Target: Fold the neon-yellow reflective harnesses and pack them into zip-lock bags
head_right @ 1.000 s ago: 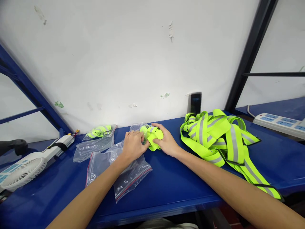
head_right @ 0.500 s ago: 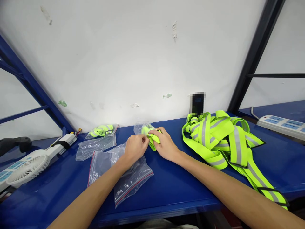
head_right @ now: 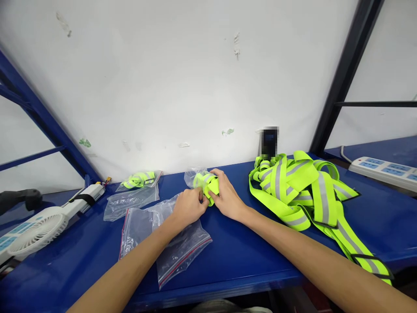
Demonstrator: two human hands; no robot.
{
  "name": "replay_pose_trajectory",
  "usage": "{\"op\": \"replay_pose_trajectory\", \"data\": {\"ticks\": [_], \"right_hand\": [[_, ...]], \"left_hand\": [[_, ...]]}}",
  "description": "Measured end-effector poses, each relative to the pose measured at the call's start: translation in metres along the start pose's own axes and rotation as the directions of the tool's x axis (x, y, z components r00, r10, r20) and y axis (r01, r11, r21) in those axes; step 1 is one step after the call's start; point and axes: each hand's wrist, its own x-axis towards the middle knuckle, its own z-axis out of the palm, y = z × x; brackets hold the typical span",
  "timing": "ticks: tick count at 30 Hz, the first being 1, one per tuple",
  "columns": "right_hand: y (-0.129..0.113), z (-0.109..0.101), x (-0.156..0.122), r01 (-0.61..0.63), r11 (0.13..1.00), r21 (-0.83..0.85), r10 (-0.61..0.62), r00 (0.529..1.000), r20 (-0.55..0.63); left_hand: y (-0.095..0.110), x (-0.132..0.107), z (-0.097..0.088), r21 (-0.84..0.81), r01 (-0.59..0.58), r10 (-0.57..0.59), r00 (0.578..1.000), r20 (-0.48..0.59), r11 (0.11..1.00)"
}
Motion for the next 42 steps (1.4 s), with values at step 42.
{"op": "replay_pose_trajectory", "data": {"ticks": [42], "right_hand": [[0.025,-0.003,0.009,-0.36,0.896,0.259,0.383,0.923,-0.041]], "left_hand": [[0.007,-0.005,0.006,-0.074,-0.303,0.287,0.941,-0.179,0.95]]}}
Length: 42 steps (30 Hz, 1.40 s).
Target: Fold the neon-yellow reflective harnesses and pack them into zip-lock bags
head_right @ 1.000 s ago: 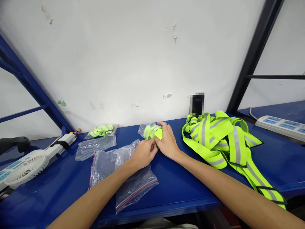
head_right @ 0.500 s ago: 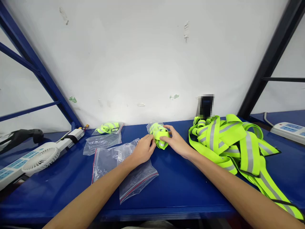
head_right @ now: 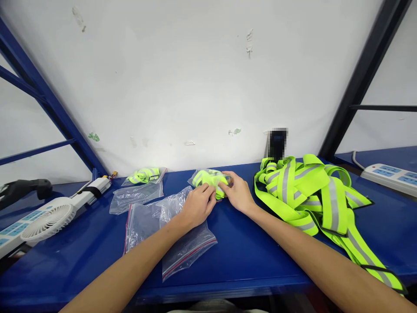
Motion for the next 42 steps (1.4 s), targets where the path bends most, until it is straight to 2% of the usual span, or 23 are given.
{"op": "replay_pose_trajectory", "data": {"ticks": [3,5,7,10,12,15,17,21,24,26,31,36,39,42], "right_hand": [[-0.011,-0.003,0.0,0.065,0.974,-0.218,-0.093,0.988,-0.121],[-0.017,-0.004,-0.001,0.069,0.956,-0.286,-0.123,0.977,-0.176],[-0.018,-0.002,-0.004,0.054,0.968,-0.245,-0.097,0.981,-0.167],[-0.012,-0.001,-0.005,-0.041,0.997,-0.06,0.037,0.997,-0.064],[-0.007,-0.003,-0.005,-0.079,0.996,-0.045,0.08,0.997,0.011],[-0.003,-0.007,-0.003,0.04,0.984,-0.173,-0.023,0.994,0.103],[-0.003,-0.009,-0.002,0.13,0.972,-0.197,-0.1,0.982,0.157],[-0.003,-0.009,-0.002,0.265,0.949,-0.169,-0.228,0.951,0.21],[-0.003,-0.008,-0.003,0.402,0.888,-0.225,-0.337,0.9,0.276],[-0.004,-0.008,-0.003,0.444,0.856,-0.264,-0.375,0.885,0.276],[-0.01,-0.013,0.0,0.372,0.834,-0.408,-0.346,0.928,0.139],[-0.014,-0.016,0.001,0.334,0.828,-0.451,-0.321,0.941,0.108],[-0.017,-0.015,0.0,0.3,0.882,-0.364,-0.282,0.954,0.104],[-0.021,-0.016,0.001,0.106,0.99,-0.098,-0.102,0.994,0.045]], "left_hand": [[0.007,-0.001,-0.002,-0.024,-0.051,0.051,0.999,-0.005,0.998],[0.01,-0.001,-0.002,-0.043,-0.07,0.07,0.998,-0.001,0.997],[0.01,-0.001,-0.003,-0.062,-0.079,0.079,0.997,-0.001,0.995],[0.005,-0.002,-0.003,-0.093,-0.055,0.052,0.998,-0.035,0.994],[-0.002,-0.002,-0.003,-0.116,-0.002,-0.007,0.997,-0.079,0.993],[-0.014,-0.001,-0.006,-0.158,0.097,-0.122,0.98,-0.159,0.983],[-0.021,-0.001,-0.008,-0.191,0.132,-0.171,0.963,-0.206,0.973],[-0.027,0.0,-0.01,-0.263,0.062,-0.127,0.964,-0.235,0.963],[-0.021,-0.001,-0.01,-0.299,0.018,-0.09,0.969,-0.23,0.954],[-0.016,-0.002,-0.009,-0.312,-0.003,-0.069,0.973,-0.22,0.95],[-0.003,-0.007,-0.006,-0.287,-0.137,0.081,0.977,-0.199,0.948],[-0.002,-0.008,-0.006,-0.248,-0.192,0.144,0.97,-0.198,0.95],[-0.008,-0.007,-0.014,-0.282,-0.204,0.175,0.977,-0.124,0.938],[-0.016,-0.008,-0.021,-0.341,-0.275,0.273,0.96,-0.056,0.899]]}}
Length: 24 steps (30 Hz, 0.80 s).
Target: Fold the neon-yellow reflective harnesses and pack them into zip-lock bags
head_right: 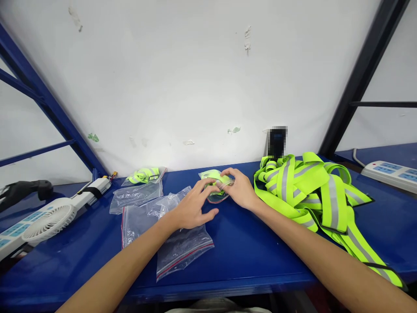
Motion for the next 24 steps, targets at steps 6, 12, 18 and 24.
{"op": "replay_pose_trajectory", "data": {"ticks": [6,12,18,24], "right_hand": [[-0.004,-0.008,0.004,-0.098,0.89,0.445,0.126,0.992,-0.032],[-0.008,-0.016,-0.001,0.222,0.935,0.277,-0.214,0.975,-0.061],[-0.012,-0.02,-0.002,0.385,0.917,0.1,-0.376,0.921,-0.099],[-0.012,-0.025,0.002,0.475,0.863,-0.172,-0.498,0.857,-0.13]], "left_hand": [[-0.015,-0.001,0.003,-0.162,0.021,-0.056,0.976,-0.209,0.987],[-0.021,0.008,0.003,-0.458,0.12,-0.346,0.823,-0.45,0.881],[-0.025,0.013,-0.008,-0.613,0.121,-0.48,0.744,-0.465,0.781],[-0.03,0.015,-0.015,-0.768,0.16,-0.629,0.687,-0.365,0.621]]}}
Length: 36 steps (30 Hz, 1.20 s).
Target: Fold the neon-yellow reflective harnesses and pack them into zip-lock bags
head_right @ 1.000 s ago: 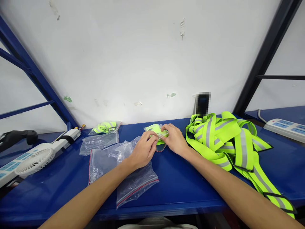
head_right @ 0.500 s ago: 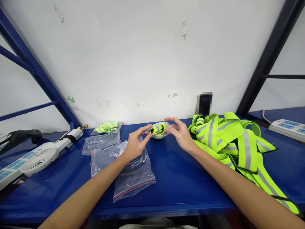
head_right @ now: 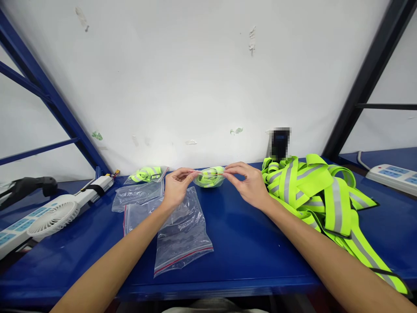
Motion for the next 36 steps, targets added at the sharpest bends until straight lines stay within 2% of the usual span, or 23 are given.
{"op": "replay_pose_trajectory", "data": {"ticks": [4,10,13,18,21,26,32,36], "right_hand": [[-0.001,-0.005,0.003,0.074,0.989,-0.129,-0.076,0.997,-0.005],[0.005,-0.005,0.002,0.126,0.941,-0.314,-0.139,0.99,-0.019],[-0.002,-0.002,0.0,0.135,0.943,-0.305,-0.149,0.989,-0.021],[-0.024,0.008,-0.003,0.225,0.941,-0.254,-0.187,0.968,0.165],[-0.027,0.012,-0.003,0.24,0.948,-0.208,-0.195,0.957,0.216],[-0.022,0.01,-0.004,0.173,0.97,-0.171,-0.141,0.973,0.185],[-0.022,0.012,-0.006,0.136,0.98,-0.144,-0.119,0.985,0.124],[-0.024,0.012,-0.006,0.136,0.983,-0.125,-0.12,0.984,0.129]], "left_hand": [[-0.001,0.001,-0.001,0.022,0.001,-0.002,1.0,0.026,1.0],[0.004,-0.008,0.002,0.175,-0.076,0.063,0.995,0.081,0.982],[0.008,-0.012,0.006,0.244,-0.12,0.103,0.991,0.081,0.962],[0.005,-0.022,0.015,0.268,-0.182,0.15,0.98,0.133,0.946],[0.002,-0.028,0.019,0.233,-0.185,0.159,0.979,0.125,0.955],[0.002,-0.03,0.018,0.181,-0.163,0.135,0.978,0.158,0.97],[0.0,-0.029,0.017,0.238,-0.193,0.161,0.976,0.15,0.952],[0.0,-0.03,0.017,0.262,-0.212,0.174,0.971,0.162,0.941]]}}
